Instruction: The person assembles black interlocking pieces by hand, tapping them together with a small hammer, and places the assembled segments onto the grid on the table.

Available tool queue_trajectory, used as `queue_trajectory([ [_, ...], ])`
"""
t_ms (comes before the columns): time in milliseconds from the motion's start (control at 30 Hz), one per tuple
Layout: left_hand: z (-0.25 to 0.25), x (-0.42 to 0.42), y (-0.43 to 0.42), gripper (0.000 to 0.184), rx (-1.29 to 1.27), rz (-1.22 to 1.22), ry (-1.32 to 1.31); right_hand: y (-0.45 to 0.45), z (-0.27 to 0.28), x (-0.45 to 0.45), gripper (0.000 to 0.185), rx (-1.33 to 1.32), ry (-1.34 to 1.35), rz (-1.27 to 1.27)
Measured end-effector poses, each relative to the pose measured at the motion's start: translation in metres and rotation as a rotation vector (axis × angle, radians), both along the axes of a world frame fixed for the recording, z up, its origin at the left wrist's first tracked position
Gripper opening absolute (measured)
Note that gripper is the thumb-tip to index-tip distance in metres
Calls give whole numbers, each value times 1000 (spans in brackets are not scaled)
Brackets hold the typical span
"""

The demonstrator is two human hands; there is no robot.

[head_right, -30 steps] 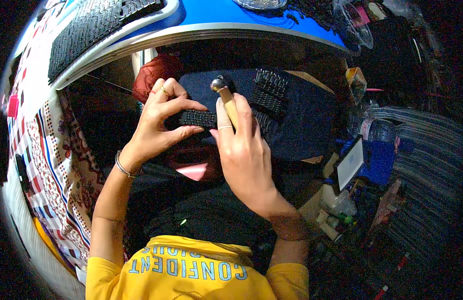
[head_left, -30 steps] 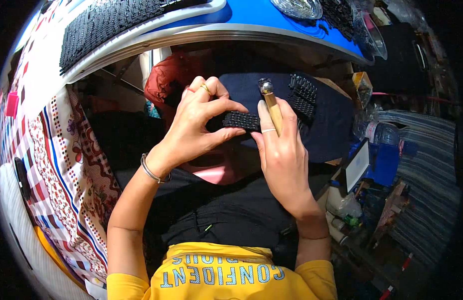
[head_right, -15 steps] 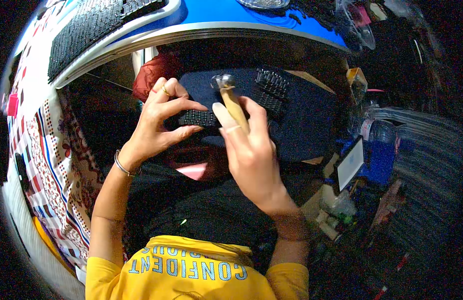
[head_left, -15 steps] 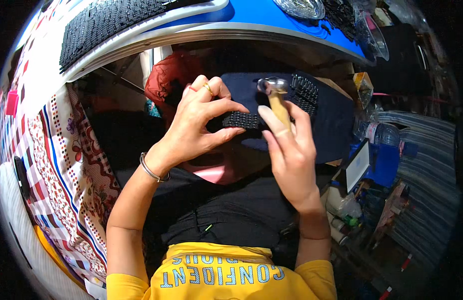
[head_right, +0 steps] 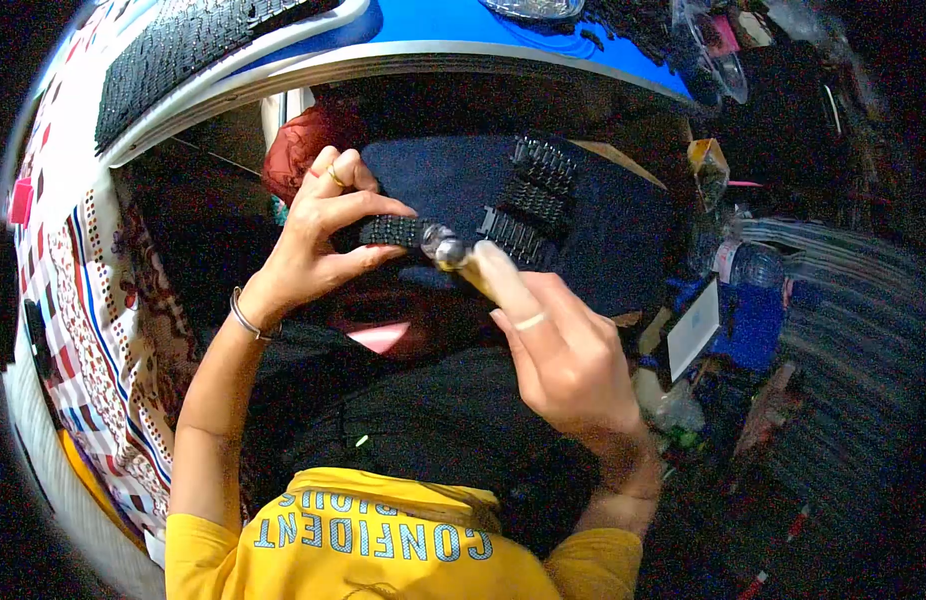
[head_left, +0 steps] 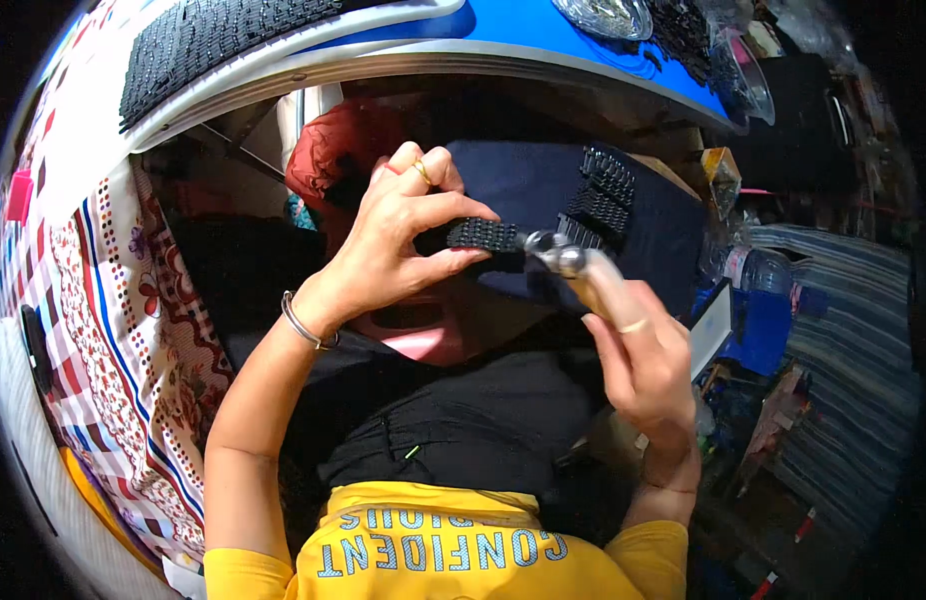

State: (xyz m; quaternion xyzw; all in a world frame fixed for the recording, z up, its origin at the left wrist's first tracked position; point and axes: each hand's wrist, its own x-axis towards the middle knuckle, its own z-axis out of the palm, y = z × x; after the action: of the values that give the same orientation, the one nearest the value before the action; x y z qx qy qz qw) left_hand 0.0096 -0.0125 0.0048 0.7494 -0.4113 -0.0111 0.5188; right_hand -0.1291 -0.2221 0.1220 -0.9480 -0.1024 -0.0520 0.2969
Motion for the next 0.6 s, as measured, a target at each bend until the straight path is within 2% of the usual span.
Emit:
queue_trajectory([
  [67, -1, -1, 1, 28, 1, 5, -3, 1, 2, 3, 49, -11, -6, 5],
  [200, -1, -1, 0, 28, -8, -1, 23, -2, 6, 10, 53, -182, 176, 100],
  [367, -2, -1, 0, 27, -16, -1, 20, -1, 7, 7, 51, -150, -30, 120],
  [600, -3, -1, -1, 27, -52, -4, 26, -2, 4, 9, 51, -167, 5, 80],
])
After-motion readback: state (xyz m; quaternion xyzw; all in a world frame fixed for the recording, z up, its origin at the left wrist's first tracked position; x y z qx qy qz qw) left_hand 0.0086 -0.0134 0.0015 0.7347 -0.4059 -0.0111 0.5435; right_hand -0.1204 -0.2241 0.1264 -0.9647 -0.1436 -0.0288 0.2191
